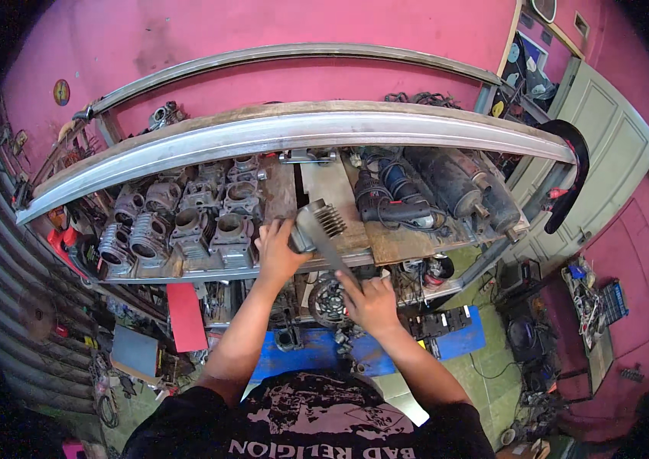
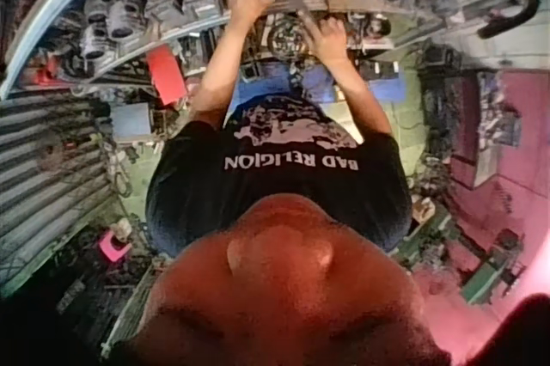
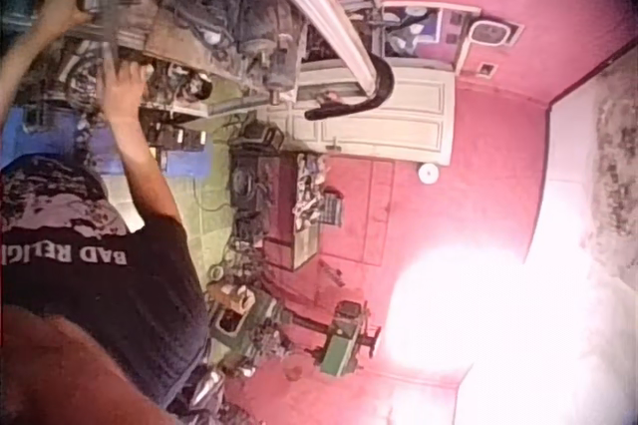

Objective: The person scrubs several metal engine cylinder heads with a wire brush on a cluttered workbench. They handle the parts one at a time, rotating them to clean different surfaces, and place them back on the shelf after scrubbing.

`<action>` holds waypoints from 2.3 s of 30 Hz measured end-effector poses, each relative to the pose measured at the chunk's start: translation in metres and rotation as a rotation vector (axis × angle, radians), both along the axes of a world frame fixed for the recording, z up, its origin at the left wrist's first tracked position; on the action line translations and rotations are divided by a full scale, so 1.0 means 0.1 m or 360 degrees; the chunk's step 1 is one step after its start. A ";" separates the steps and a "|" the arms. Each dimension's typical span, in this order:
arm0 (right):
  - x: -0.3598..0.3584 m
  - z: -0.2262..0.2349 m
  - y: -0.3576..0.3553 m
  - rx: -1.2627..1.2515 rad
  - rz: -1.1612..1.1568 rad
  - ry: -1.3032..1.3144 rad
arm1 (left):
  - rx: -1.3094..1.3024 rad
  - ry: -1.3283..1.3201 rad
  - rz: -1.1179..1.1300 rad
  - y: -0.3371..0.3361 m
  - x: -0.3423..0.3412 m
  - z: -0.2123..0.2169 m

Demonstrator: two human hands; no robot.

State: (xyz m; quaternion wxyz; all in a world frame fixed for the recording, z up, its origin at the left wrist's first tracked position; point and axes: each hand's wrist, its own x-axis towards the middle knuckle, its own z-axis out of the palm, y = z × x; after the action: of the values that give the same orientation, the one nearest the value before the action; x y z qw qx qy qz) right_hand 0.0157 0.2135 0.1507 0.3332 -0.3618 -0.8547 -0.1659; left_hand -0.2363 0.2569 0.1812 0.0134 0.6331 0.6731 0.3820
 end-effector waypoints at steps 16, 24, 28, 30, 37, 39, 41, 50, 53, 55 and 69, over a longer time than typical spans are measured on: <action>-0.10 -0.10 -0.16 -0.0222 -0.0127 0.0236 | 0.0018 -0.0006 -0.0066 -0.08 0.00 0.02; -0.13 -0.20 -0.13 -0.0564 -0.0193 0.0538 | -0.0037 -0.0039 -0.0046 -0.10 0.05 0.09; -0.10 -0.21 -0.17 -0.0226 0.0058 0.0282 | -0.0045 0.0046 0.0023 -0.10 0.05 0.10; -0.04 -0.15 -0.13 -0.0402 -0.0106 0.0313 | -0.0075 0.0039 0.0016 -0.11 0.03 0.10; -0.15 -0.19 -0.16 -0.0213 0.0050 0.0402 | -0.0048 0.0050 0.0026 -0.08 0.05 0.11; -0.06 -0.19 -0.12 -0.0282 -0.0063 0.0374 | -0.0041 0.0066 0.0032 -0.11 0.06 0.12; -0.12 -0.18 -0.18 -0.0356 -0.0067 0.0433 | -0.0058 0.0049 0.0037 -0.11 0.09 0.14; -0.15 -0.15 -0.20 -0.0353 -0.0039 0.0477 | -0.0103 0.0027 0.0065 -0.11 0.11 0.16; -0.19 -0.13 -0.25 -0.0344 0.0046 0.0397 | -0.0023 0.0019 0.0068 -0.09 0.07 0.08; -0.14 -0.09 -0.16 -0.0341 0.0040 0.0376 | -0.0026 0.0027 0.0051 -0.07 0.01 0.03; -0.48 0.06 -0.07 -0.0279 0.0094 0.0185 | 0.0383 -0.0391 0.0211 0.14 0.06 -0.60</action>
State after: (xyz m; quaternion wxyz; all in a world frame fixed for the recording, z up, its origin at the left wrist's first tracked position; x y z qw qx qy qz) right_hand -0.0319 0.2068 0.1572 0.3540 -0.3731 -0.8555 -0.0594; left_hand -0.2307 0.2705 0.1209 -0.0056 0.5331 0.6560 0.5342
